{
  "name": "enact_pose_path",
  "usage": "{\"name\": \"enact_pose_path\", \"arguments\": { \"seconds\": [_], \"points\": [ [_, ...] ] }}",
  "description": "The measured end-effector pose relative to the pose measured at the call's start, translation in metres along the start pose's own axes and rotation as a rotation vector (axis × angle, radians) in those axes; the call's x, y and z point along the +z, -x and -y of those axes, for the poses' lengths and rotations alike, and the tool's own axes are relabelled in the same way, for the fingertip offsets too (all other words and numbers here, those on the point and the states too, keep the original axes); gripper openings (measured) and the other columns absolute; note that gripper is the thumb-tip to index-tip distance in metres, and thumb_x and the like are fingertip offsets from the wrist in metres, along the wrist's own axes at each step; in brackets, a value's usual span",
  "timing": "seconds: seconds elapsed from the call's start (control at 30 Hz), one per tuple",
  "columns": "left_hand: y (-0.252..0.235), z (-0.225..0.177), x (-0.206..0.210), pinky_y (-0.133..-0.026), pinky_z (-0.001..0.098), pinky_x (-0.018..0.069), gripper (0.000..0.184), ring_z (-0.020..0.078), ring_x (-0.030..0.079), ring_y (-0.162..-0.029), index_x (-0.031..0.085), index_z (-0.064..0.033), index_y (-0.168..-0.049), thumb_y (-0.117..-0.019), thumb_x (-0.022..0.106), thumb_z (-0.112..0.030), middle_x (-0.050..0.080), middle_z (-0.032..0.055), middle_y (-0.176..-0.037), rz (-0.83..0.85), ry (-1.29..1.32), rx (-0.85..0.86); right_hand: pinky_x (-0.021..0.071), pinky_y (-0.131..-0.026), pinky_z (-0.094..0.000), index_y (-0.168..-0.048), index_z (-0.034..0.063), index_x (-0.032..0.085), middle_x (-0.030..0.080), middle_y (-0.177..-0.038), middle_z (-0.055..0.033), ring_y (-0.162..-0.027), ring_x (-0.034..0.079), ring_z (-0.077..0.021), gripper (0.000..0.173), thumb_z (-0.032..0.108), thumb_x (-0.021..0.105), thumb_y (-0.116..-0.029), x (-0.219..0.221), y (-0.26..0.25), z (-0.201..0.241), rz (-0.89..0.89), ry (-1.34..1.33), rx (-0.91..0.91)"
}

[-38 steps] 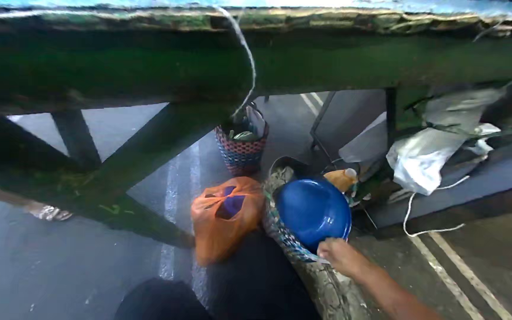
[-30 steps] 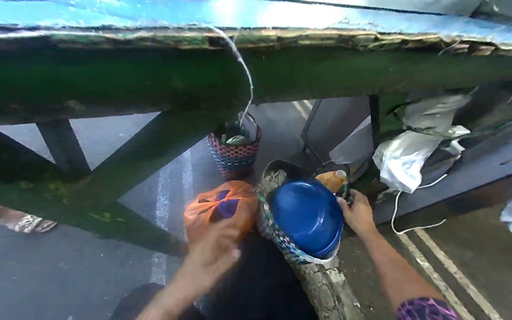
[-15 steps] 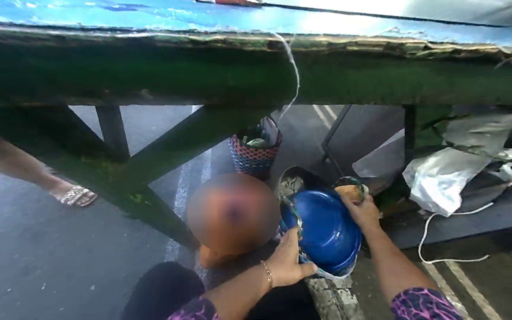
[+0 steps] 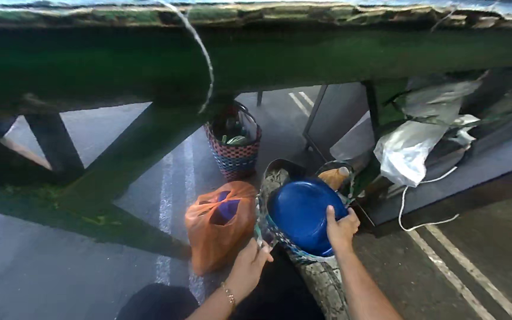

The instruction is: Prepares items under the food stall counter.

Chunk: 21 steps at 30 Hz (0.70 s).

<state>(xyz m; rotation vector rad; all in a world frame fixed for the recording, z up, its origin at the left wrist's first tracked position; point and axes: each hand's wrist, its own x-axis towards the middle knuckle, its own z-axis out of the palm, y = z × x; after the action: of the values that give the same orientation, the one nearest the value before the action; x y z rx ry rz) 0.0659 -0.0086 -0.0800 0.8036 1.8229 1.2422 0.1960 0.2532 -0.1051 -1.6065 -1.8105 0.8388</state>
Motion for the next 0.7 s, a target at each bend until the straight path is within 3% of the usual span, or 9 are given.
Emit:
{"name": "enact_pose_path", "arguments": {
  "seconds": [0.1,0.17,0.23,0.3,0.43,0.53,0.6,0.7],
  "points": [
    [0.008,0.012,-0.003,-0.092,0.0358,0.057,0.026,0.0147,0.071,-0.098,0.06,-0.003,-0.12,-0.1058,0.048,-0.022,0.074,0.0046,-0.102,-0.023,0.027,-0.005,0.0323,-0.11,-0.0694,-0.155,-0.0019,0.038,0.033,-0.16,-0.0301,-0.146,0.034,-0.0502,0.073,0.052,0.044,-0.1057,-0.003,-0.008,0.006,-0.014,0.144,0.175],
    [0.011,0.016,-0.005,-0.092,0.0358,0.0573,0.025,0.0148,0.071,-0.099,0.06,-0.0038,-0.119,-0.105,0.05,-0.021,0.075,0.0043,-0.103,-0.027,0.029,0.003,0.0367,-0.11,-0.066,-0.149,-0.0002,0.046,0.05,-0.148,-0.029,-0.139,0.046,-0.0468,0.066,0.051,0.04,-0.1083,-0.004,-0.019,-0.001,0.128,0.13,0.302],
    [0.013,0.018,-0.006,-0.092,0.0372,0.0574,0.026,0.0154,0.071,-0.099,0.06,-0.0024,-0.12,-0.1045,0.051,-0.021,0.074,0.0052,-0.104,-0.019,0.007,0.009,0.0433,-0.11,-0.0582,-0.14,-0.0039,0.053,0.059,-0.136,-0.0292,-0.13,0.056,-0.0435,0.054,0.039,0.049,-0.1082,-0.006,-0.021,-0.006,0.181,0.047,0.259],
    [0.012,0.017,-0.007,-0.093,0.0376,0.0574,0.026,0.0155,0.071,-0.099,0.06,-0.0022,-0.121,-0.1039,0.052,-0.021,0.075,0.0052,-0.103,-0.007,0.0,0.01,0.0427,-0.112,-0.054,-0.136,-0.005,0.058,0.06,-0.135,-0.028,-0.129,0.056,-0.0408,0.044,0.028,0.054,-0.1068,-0.013,-0.012,0.007,0.209,-0.028,0.132],
    [0.014,0.016,-0.006,-0.091,0.0368,0.0581,0.025,0.0155,0.072,-0.099,0.059,-0.0029,-0.121,-0.104,0.053,-0.021,0.075,0.005,-0.103,-0.003,0.026,0.009,0.0537,-0.1,-0.048,-0.136,-0.0008,0.055,0.067,-0.122,-0.0209,-0.113,0.067,-0.0284,0.037,0.024,0.05,-0.1086,-0.001,0.011,0.037,0.299,-0.251,0.0],
    [0.016,0.023,-0.006,-0.093,0.0377,0.0576,0.024,0.0169,0.072,-0.101,0.058,-0.0028,-0.12,-0.1032,0.052,-0.019,0.075,0.0058,-0.105,-0.03,0.065,0.009,0.0501,-0.101,-0.0533,-0.128,-0.0038,0.062,0.068,-0.117,-0.0251,-0.112,0.066,-0.0349,0.042,0.029,0.044,-0.1111,0.012,0.001,0.04,0.27,-0.2,0.057],
    [0.016,0.029,-0.007,-0.09,0.0368,0.0584,0.022,0.0176,0.072,-0.1,0.059,-0.0024,-0.118,-0.1021,0.053,-0.016,0.075,0.0068,-0.104,-0.057,0.126,-0.009,0.0471,-0.102,-0.0589,-0.128,-0.0056,0.062,0.064,-0.122,-0.0295,-0.117,0.062,-0.0407,0.046,0.032,0.04,-0.1121,0.002,-0.021,0.05,0.284,-0.193,0.082],
    [0.017,0.026,-0.009,-0.088,0.035,0.0588,0.021,0.0167,0.071,-0.097,0.059,-0.002,-0.118,-0.1012,0.054,-0.014,0.074,0.0064,-0.103,-0.063,0.159,-0.046,0.0456,-0.102,-0.061,-0.131,-0.0058,0.059,0.062,-0.126,-0.03,-0.119,0.06,-0.041,0.044,0.03,0.042,-0.112,-0.035,-0.05,0.092,0.252,-0.222,-0.061]
  ]
}}
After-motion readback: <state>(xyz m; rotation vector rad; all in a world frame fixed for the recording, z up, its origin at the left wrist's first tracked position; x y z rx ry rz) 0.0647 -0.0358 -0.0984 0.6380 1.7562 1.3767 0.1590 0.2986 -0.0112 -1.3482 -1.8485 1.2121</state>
